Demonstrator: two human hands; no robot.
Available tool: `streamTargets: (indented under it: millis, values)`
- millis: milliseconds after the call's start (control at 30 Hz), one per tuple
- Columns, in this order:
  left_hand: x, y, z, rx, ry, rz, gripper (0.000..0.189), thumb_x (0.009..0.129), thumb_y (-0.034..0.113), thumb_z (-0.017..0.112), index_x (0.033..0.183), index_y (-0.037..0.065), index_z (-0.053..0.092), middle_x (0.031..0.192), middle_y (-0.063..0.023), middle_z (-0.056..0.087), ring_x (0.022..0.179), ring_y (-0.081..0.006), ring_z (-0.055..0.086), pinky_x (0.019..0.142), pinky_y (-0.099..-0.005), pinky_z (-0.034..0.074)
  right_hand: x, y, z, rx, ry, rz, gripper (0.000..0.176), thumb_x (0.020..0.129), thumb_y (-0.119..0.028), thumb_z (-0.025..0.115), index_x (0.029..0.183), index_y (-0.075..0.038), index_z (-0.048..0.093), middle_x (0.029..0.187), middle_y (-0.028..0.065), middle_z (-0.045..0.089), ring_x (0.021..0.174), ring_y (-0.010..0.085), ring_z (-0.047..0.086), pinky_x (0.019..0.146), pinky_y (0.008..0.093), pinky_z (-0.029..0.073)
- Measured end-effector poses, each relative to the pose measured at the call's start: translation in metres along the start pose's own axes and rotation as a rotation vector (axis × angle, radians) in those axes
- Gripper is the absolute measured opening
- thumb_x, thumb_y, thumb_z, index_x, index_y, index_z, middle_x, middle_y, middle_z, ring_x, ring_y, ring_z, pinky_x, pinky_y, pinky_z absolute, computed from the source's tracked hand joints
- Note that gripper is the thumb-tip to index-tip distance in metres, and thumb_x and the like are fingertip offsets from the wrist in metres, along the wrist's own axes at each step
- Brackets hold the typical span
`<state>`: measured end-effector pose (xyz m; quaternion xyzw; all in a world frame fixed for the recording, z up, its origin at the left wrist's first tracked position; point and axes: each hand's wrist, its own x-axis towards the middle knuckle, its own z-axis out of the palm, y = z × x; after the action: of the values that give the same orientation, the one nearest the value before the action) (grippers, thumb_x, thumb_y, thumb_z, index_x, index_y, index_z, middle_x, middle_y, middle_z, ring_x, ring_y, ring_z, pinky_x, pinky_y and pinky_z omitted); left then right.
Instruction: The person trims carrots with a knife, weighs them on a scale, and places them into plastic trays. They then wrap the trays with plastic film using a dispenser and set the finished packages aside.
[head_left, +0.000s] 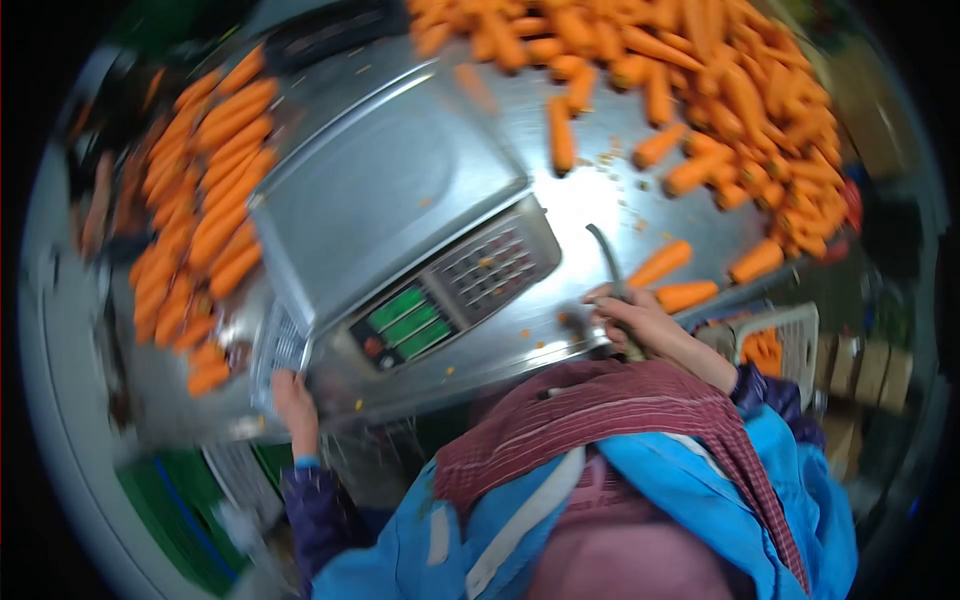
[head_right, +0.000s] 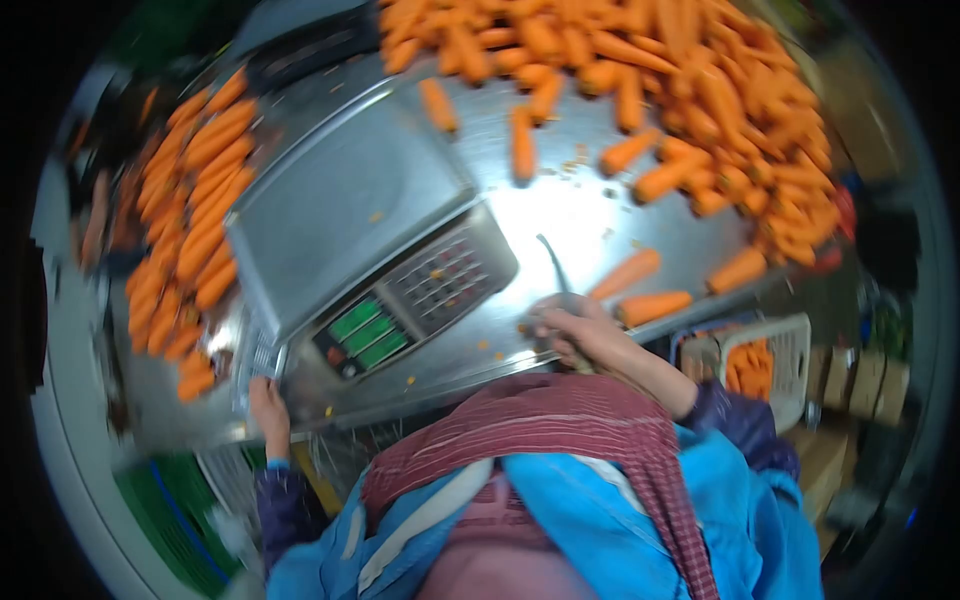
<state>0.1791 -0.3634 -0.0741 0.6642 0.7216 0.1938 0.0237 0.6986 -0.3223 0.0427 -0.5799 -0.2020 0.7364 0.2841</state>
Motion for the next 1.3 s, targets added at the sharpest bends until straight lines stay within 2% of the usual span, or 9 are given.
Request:
streamTargets:
  millis: [67,200,333,733,800,900,1000,1100,1300]
  values:
    - [0.003,0.012,-0.006,0.018,-0.019,-0.037,0.005,0.080,0.003,0.055,0.079,-0.001,0.051,0.080,-0.0177,0.050,0.078,-0.0367,0.049,0.067,-0.0423,0.039,0.002,0.001,-0.002,-0.043,0.010,0.015,0.026,0.088,-0.015,0.054,0.108,0.001,0.052,0.077,0.0032,0.053,0.049,0.0047,0.043,0.039,0.0184,0.036]
    - [0.003,0.010,-0.005,-0.046,0.066,-0.033,0.004,0.079,0.001,0.056,0.080,0.001,0.052,0.079,-0.0163,0.051,0.077,-0.0362,0.051,0.066,-0.0416,0.041,0.003,0.001,0.000,-0.090,-0.013,0.044,0.024,0.090,-0.016,0.052,0.108,0.000,0.052,0.078,0.0040,0.052,0.048,0.0047,0.041,0.040,0.0188,0.036]
    - [0.005,0.015,-0.008,-0.113,0.081,-0.083,0.005,0.080,0.001,0.057,0.080,0.001,0.052,0.078,-0.0157,0.050,0.075,-0.0360,0.052,0.065,-0.0412,0.041,0.003,0.000,0.004,-0.106,0.001,0.001,0.024,0.091,-0.017,0.052,0.109,0.000,0.051,0.077,0.0044,0.051,0.048,0.0050,0.041,0.040,0.0186,0.036]
    - [0.007,0.005,-0.004,-0.161,0.066,-0.101,0.006,0.080,0.003,0.058,0.084,0.002,0.055,0.081,-0.0146,0.052,0.076,-0.0344,0.053,0.065,-0.0393,0.043,0.002,0.000,0.013,-0.102,-0.007,-0.002,0.024,0.091,-0.016,0.053,0.108,0.000,0.052,0.077,0.0053,0.051,0.049,0.0055,0.042,0.039,0.0180,0.036]
    - [0.010,0.011,-0.014,-0.132,0.008,-0.135,0.009,0.079,0.005,0.061,0.086,0.003,0.056,0.081,-0.0135,0.053,0.077,-0.0326,0.054,0.066,-0.0386,0.044,0.002,0.001,0.014,-0.094,-0.010,0.001,0.024,0.091,-0.016,0.053,0.108,0.000,0.052,0.077,0.0053,0.051,0.049,0.0055,0.042,0.040,0.0179,0.036]
    - [0.017,0.038,-0.031,-0.175,-0.016,-0.128,0.011,0.077,0.008,0.064,0.086,0.003,0.058,0.081,-0.0127,0.054,0.076,-0.0319,0.056,0.065,-0.0395,0.044,0.002,0.000,0.019,-0.115,0.027,0.013,0.024,0.091,-0.016,0.054,0.108,0.000,0.052,0.077,0.0050,0.051,0.049,0.0055,0.042,0.040,0.0176,0.036]
    - [0.020,0.036,-0.019,-0.129,0.010,-0.044,0.011,0.076,0.009,0.065,0.084,0.004,0.058,0.081,-0.0122,0.055,0.074,-0.0319,0.057,0.064,-0.0402,0.045,0.004,0.000,0.023,-0.120,0.001,0.017,0.024,0.091,-0.016,0.053,0.108,0.000,0.052,0.077,0.0047,0.052,0.049,0.0053,0.043,0.040,0.0173,0.036]
    - [0.021,0.035,-0.016,-0.094,0.023,-0.040,0.010,0.076,0.008,0.065,0.082,0.004,0.059,0.080,-0.0121,0.055,0.072,-0.0326,0.057,0.063,-0.0403,0.045,0.006,-0.001,0.024,-0.150,-0.038,0.022,0.023,0.091,-0.015,0.053,0.109,-0.001,0.052,0.077,0.0046,0.051,0.049,0.0051,0.043,0.040,0.0174,0.036]
    - [0.022,0.031,-0.015,-0.142,0.012,-0.068,0.007,0.077,0.008,0.063,0.080,0.003,0.059,0.077,-0.0131,0.055,0.071,-0.0327,0.056,0.063,-0.0395,0.045,0.006,-0.002,0.026,-0.139,0.011,0.027,0.023,0.091,-0.015,0.053,0.109,-0.001,0.052,0.077,0.0047,0.051,0.048,0.0052,0.042,0.040,0.0180,0.035]
